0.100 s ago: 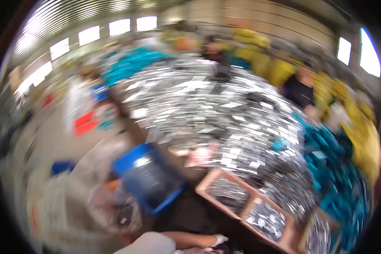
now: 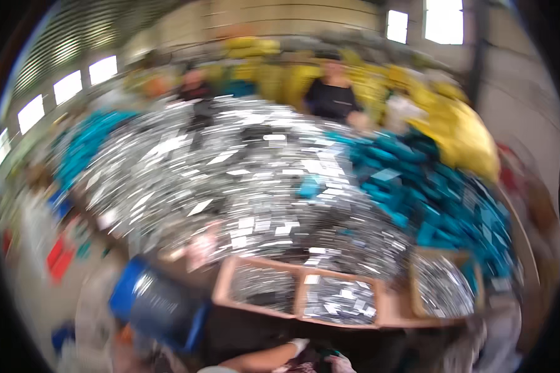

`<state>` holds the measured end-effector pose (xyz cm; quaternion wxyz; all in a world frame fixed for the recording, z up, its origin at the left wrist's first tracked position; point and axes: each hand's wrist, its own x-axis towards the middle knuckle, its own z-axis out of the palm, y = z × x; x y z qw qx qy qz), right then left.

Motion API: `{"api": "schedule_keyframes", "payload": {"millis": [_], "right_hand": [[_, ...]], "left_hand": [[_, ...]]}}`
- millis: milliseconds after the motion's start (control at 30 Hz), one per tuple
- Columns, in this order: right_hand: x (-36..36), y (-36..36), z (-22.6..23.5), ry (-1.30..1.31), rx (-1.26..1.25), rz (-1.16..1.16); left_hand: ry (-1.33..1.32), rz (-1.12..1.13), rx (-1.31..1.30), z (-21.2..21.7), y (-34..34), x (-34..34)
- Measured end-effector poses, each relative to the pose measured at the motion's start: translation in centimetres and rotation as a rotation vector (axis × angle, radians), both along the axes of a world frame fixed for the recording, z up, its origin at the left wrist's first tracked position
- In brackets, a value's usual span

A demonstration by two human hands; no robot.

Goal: The person assembles tools by inserting metal pins and springs into metal tubes, fitting the tubes into plastic handles, and placing the completed handles into a crate.

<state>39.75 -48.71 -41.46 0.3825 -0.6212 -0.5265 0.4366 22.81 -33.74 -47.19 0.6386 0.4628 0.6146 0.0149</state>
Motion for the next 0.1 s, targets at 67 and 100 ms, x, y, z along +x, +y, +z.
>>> {"api": "schedule_keyframes", "payload": {"millis": [67, 100], "right_hand": [[-0.9, -0.3, 4.1, -0.071, -0.178, -0.117], [-2.4, 0.8, 10.0, 0.218, -0.453, -0.302]], "left_hand": [[0.020, -0.272, -0.277, -2.1, 3.0, 3.0], [0.056, -0.420, -0.257, -1.8, 3.0, 5.2]]}}
